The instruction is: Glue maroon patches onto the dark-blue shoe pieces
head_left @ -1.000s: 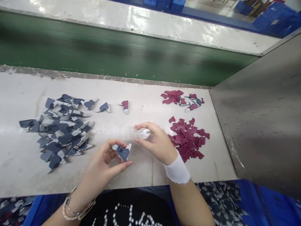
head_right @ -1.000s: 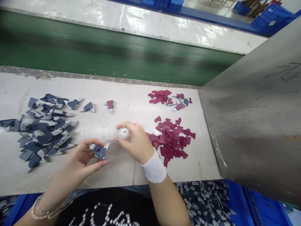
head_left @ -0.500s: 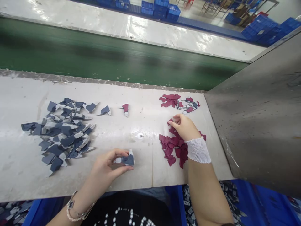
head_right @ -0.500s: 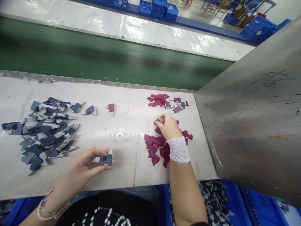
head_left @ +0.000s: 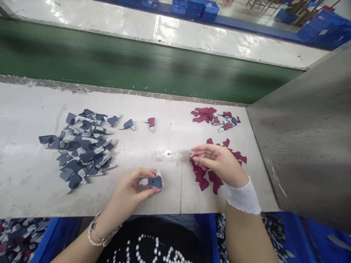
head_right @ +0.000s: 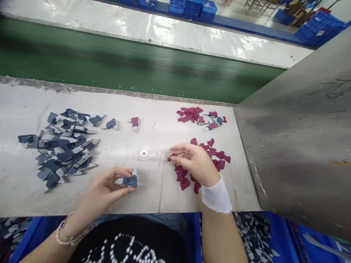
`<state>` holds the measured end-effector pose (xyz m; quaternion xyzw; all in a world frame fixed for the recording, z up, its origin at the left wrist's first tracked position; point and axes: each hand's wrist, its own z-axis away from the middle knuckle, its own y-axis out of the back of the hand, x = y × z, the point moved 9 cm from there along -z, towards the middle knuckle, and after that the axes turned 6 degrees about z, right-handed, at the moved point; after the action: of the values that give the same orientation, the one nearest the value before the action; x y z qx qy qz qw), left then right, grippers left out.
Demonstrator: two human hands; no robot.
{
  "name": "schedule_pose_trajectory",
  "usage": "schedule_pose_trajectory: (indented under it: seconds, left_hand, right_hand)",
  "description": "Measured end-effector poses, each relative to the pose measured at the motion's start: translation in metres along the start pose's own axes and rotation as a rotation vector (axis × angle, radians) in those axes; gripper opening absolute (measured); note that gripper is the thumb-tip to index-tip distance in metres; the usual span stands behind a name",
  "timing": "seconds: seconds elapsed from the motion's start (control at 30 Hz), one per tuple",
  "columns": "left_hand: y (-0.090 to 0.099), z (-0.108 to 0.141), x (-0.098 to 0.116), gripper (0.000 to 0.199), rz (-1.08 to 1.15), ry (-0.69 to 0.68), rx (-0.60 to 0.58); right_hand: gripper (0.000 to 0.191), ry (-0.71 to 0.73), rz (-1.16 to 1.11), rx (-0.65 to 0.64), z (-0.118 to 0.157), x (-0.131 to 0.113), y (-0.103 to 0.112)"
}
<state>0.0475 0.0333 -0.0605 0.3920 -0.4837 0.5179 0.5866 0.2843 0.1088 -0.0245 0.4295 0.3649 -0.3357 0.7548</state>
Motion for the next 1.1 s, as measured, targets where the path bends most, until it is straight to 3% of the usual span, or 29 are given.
schedule_pose_trajectory:
  seconds: [0.17,0.33,0.47,0.57,0.8,1.1]
  left_hand:
    - [-0.003,0.001,-0.006,0.021,0.067,0.048,0.042]
    - [-0.005,0.001,0.002,0.023,0.037,-0.053,0.078]
    - [-0.012,0.002,0.012,0.019,-0.019,-0.152,0.069]
    - [-0.014,0.005,0.02,0.02,-0.083,-0.237,0.094]
    - [-0.012,0.012,0.025,0.022,-0.21,-0.342,0.156]
    - [-0.02,0.013,0.041,0.027,-0.275,-0.486,0.08]
  right_hand:
    - [0.01,0.102,-0.033,-0.092,0.023,-0.015,-0.034]
    - [0.009,0.072,-0.149,-0.257,0.041,-0.026,-0.069]
    - [0.013,0.019,-0.312,-0.255,0.045,-0.03,-0.08]
    - [0.019,-0.016,-0.404,-0.232,0.042,-0.028,-0.085]
    - [0.016,0.078,-0.3,-0.093,0.029,-0.03,-0.076]
    - [0.019,-0.037,-0.288,-0.16,0.026,-0.026,-0.082]
